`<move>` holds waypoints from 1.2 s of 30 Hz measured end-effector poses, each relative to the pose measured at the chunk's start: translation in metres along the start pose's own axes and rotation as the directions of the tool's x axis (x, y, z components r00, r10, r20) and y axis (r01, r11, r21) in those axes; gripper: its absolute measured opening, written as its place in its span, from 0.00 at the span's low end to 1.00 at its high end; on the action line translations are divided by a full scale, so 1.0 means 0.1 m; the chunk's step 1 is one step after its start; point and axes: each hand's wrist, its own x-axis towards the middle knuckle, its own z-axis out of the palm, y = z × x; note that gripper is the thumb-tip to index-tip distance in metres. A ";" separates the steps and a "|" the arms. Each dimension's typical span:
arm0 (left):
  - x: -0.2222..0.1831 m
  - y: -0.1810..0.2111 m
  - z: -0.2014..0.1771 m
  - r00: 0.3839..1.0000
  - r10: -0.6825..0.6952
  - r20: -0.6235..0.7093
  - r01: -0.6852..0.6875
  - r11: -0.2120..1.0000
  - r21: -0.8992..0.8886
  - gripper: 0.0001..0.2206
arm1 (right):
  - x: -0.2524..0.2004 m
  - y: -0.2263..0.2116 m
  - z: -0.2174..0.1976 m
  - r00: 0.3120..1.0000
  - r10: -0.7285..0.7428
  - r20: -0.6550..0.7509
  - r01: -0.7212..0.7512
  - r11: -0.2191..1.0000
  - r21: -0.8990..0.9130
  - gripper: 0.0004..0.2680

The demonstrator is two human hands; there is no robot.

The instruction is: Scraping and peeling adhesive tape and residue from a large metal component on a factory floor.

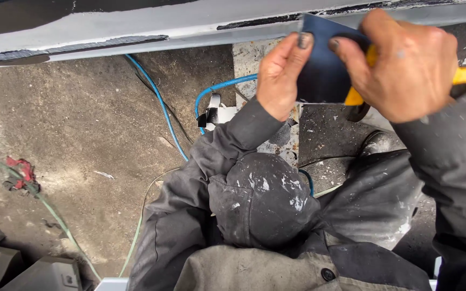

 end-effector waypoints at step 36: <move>-0.06 0.32 -0.55 0.989 0.120 -0.087 -0.090 0.952 0.292 0.11 | 0.26 -0.74 0.02 0.979 0.019 -0.204 0.015 0.987 0.162 0.14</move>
